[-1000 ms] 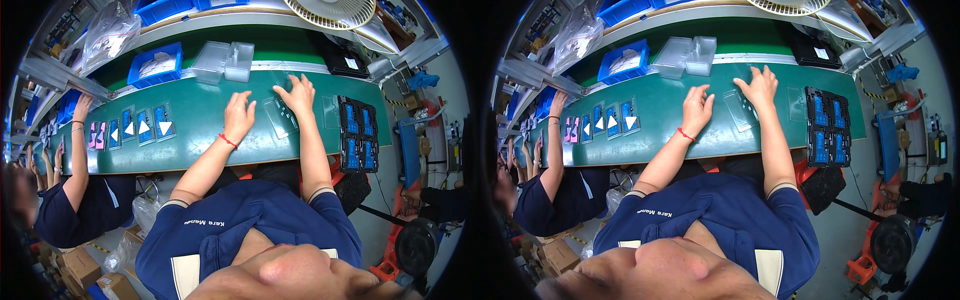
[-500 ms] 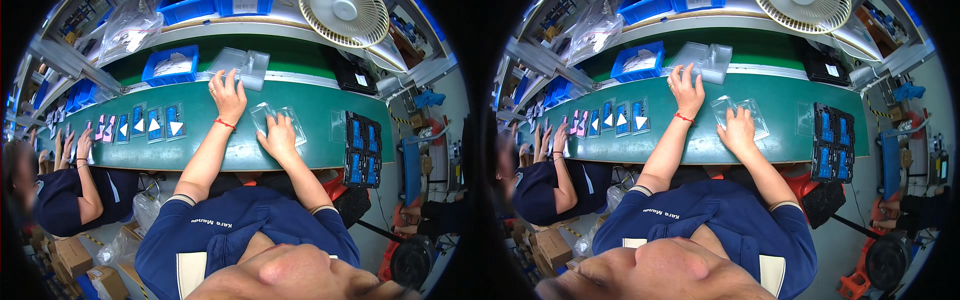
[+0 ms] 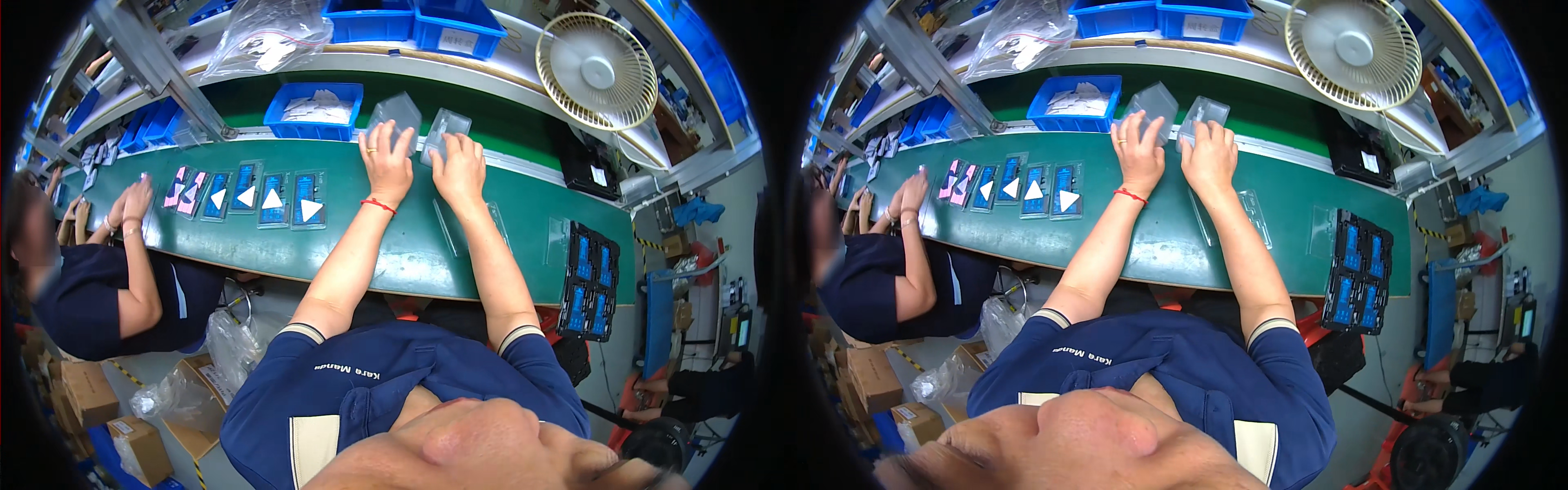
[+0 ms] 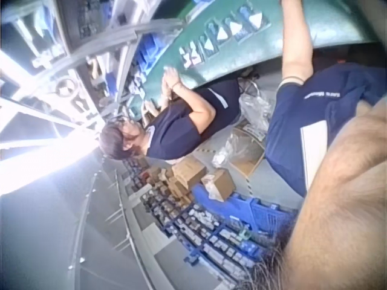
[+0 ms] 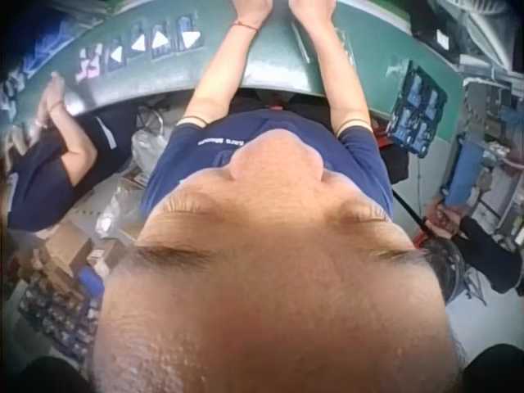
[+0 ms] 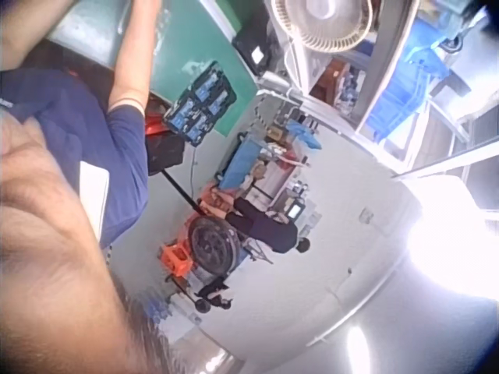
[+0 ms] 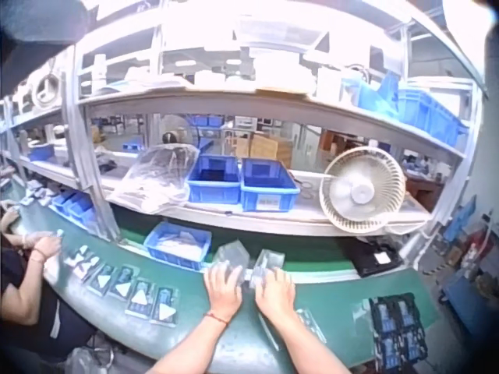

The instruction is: The person repeatedly picks up small blue electronic components from a black tray, places them into clear plastic clamshell packaging, and inserts white triangular paper inserts. The person then closes the packaging and places the finished units on the green workbench. This process is repeated continuously throughout the clip.

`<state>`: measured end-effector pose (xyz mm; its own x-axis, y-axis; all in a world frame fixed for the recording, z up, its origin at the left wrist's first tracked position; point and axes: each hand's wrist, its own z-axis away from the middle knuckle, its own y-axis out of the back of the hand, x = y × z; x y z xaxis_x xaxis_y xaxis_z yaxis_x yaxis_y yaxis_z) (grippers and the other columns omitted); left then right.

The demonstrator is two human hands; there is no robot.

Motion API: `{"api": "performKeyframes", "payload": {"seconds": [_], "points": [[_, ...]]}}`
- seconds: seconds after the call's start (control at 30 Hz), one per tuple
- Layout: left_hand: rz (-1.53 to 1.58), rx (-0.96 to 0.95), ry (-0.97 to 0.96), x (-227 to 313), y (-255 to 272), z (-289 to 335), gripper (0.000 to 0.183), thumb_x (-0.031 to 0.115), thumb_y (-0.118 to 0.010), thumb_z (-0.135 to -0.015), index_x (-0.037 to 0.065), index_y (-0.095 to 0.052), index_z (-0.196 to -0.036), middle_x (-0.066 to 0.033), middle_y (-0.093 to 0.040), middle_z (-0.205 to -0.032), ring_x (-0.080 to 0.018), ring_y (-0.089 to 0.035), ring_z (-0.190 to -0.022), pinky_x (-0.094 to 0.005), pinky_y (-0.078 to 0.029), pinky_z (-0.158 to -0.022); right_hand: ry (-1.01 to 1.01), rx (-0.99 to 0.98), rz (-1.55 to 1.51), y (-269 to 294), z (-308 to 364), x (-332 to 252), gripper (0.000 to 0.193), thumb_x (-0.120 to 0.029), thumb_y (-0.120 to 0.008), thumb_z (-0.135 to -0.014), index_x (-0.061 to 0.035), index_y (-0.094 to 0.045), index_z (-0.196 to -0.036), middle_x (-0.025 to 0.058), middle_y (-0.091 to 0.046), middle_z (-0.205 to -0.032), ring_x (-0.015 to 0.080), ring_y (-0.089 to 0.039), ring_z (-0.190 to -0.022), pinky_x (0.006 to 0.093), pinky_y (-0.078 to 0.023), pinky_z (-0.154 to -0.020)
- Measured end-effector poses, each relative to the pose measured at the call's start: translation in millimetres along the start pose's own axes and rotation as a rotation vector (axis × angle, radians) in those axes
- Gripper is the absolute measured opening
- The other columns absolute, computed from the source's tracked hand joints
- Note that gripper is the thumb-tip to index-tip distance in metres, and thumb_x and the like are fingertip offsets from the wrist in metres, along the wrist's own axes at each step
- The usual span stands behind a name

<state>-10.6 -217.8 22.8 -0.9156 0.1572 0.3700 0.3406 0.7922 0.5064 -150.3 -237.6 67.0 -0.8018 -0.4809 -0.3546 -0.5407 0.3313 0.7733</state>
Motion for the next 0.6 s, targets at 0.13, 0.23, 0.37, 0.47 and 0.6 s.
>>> {"api": "performKeyframes", "payload": {"seconds": [0.13,0.23,0.37,0.47,0.6], "points": [[-0.130,0.054,-0.068,9.8,-4.6,9.2,0.031,0.008,-0.063,-0.076,0.022,-0.071,-0.103,-0.0056,-0.050,-0.133,-0.0294,-0.041,-0.128,-0.0692,-0.016,-0.107,0.042,-0.057,0.120,-11.6,3.4,6.6,0.048,-0.021,-0.076,-0.076,-0.0071,-0.060,-0.119,0.0253,-0.050,-0.133,0.0409,-0.046,-0.124,0.0510,-0.043,-0.098],[-0.091,0.057,-0.052,9.6,-2.4,9.1,0.032,0.009,-0.065,-0.076,0.022,-0.070,-0.104,-0.0068,-0.049,-0.133,-0.0291,-0.041,-0.128,-0.0690,-0.016,-0.107,0.026,-0.063,0.098,-18.1,-0.5,22.4,0.053,-0.020,-0.080,-0.072,-0.0073,-0.059,-0.118,0.0232,-0.052,-0.132,0.0394,-0.047,-0.126,0.0485,-0.043,-0.099],[0.350,0.226,0.316,-7.5,2.5,2.4,0.046,0.011,-0.072,-0.069,0.014,-0.064,-0.114,-0.0165,-0.049,-0.128,-0.0343,-0.045,-0.120,-0.0522,-0.030,-0.108,0.035,-0.120,0.076,-8.6,-12.5,25.7,0.054,-0.023,-0.082,-0.070,-0.0065,-0.059,-0.116,0.0198,-0.056,-0.128,0.0378,-0.055,-0.117,0.0467,-0.046,-0.096],[0.806,0.257,0.665,-34.3,3.6,-1.9,0.046,0.007,-0.074,-0.075,0.006,-0.058,-0.117,-0.0118,-0.055,-0.118,-0.0251,-0.055,-0.107,-0.0361,-0.047,-0.090,0.015,-0.175,0.018,-7.3,-18.8,28.9,0.054,-0.022,-0.081,-0.072,-0.0072,-0.058,-0.119,0.0209,-0.055,-0.129,0.0396,-0.056,-0.115,0.0464,-0.048,-0.094],[1.448,0.275,1.120,-35.7,13.1,-9.2,0.051,0.009,-0.073,-0.080,0.007,-0.047,-0.123,-0.0096,-0.055,-0.114,-0.0208,-0.057,-0.102,-0.0385,-0.050,-0.083,0.008,-0.177,0.069,-10.3,-13.8,27.3,0.052,-0.020,-0.078,-0.076,-0.0117,-0.057,-0.123,0.0224,-0.053,-0.133,0.0407,-0.057,-0.114,0.0455,-0.050,-0.093]]}}
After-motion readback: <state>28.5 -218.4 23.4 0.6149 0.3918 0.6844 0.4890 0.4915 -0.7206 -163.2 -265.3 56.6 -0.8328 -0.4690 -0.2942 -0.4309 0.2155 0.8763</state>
